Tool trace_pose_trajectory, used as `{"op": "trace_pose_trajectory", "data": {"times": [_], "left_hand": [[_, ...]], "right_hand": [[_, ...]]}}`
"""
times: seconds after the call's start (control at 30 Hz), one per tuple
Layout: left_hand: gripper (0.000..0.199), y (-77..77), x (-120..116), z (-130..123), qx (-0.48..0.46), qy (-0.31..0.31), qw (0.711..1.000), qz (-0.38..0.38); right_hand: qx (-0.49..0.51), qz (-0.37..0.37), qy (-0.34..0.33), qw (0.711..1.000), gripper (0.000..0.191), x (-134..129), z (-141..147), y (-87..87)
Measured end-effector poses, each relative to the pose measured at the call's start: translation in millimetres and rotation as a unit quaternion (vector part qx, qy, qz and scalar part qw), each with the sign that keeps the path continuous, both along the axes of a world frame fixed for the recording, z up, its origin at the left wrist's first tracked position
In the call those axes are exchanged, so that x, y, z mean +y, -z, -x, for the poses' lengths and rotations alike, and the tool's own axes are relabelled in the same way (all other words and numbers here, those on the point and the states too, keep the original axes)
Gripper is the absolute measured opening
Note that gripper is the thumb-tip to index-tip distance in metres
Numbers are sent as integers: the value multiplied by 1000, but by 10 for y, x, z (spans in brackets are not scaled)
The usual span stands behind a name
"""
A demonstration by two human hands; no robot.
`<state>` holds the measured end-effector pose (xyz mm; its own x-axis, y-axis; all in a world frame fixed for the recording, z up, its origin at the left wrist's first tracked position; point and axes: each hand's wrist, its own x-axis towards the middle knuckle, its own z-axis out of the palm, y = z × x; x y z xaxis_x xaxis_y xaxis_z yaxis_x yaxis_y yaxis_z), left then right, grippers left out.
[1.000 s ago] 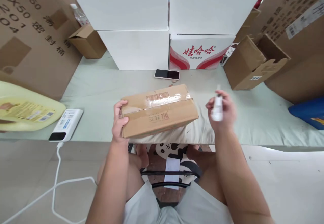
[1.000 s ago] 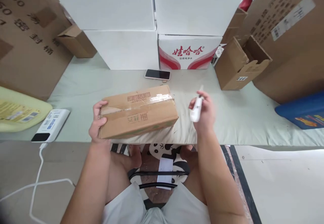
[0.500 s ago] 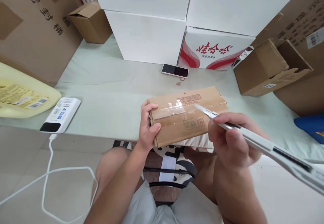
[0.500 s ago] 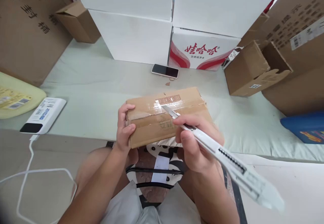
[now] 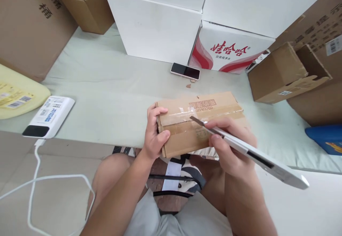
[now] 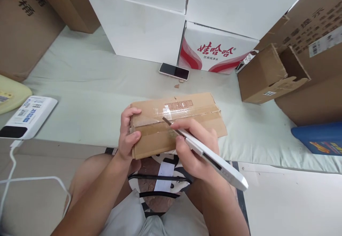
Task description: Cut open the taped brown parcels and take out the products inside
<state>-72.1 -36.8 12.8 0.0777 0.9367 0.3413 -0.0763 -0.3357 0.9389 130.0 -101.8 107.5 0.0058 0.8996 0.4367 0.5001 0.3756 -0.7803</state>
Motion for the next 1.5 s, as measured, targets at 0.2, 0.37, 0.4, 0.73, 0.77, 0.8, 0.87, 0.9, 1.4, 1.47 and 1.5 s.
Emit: {"op": "trace_pose_trajectory", "data": {"times": [0.2, 0.37, 0.4, 0.73, 0.77, 0.8, 0.87, 0.9, 1.4, 1.47, 1.5], "left_hand": [[57, 3, -3, 4, -7, 12, 1000, -17], [59, -16, -17, 12, -7, 15, 1000, -2], [59, -19, -18, 13, -6, 15, 1000, -1], [62, -39, -12, 13, -12, 16, 1000, 19], [62, -38, -11, 11, -13, 14, 1000, 19], [62, -38, -12, 8, -13, 12, 1000, 18], [61, -39, -16, -1, -14, 6, 1000, 18], [61, -41, -19, -6, -15, 4, 1000, 19], [59, -103, -51, -35, -27, -5, 999, 23], [58, -102, -61, -41, -29, -3, 999, 24], [58, -96, -63, -41, -28, -4, 999, 23]], "right_hand": [[21, -42, -65, 997, 19, 7, -60, -41], [-29, -8, 22, 999, 17, -23, 29, -45], [-34, -1, 29, 999, 15, -19, 56, -52], [2, -9, 56, 998, 8, -23, 61, -21], [-4, -1, 54, 999, 8, -28, 54, -18], [-11, 6, 55, 998, 7, -30, 53, -17], [-22, 12, 61, 998, 6, -27, 58, -15], [-23, 9, 65, 998, 6, -23, 63, -14], [-30, 13, 74, 997, 8, 39, 195, -89], [-21, 5, 84, 996, 9, 39, 221, -82], [-17, -1, 91, 996, 10, 38, 232, -77]]}}
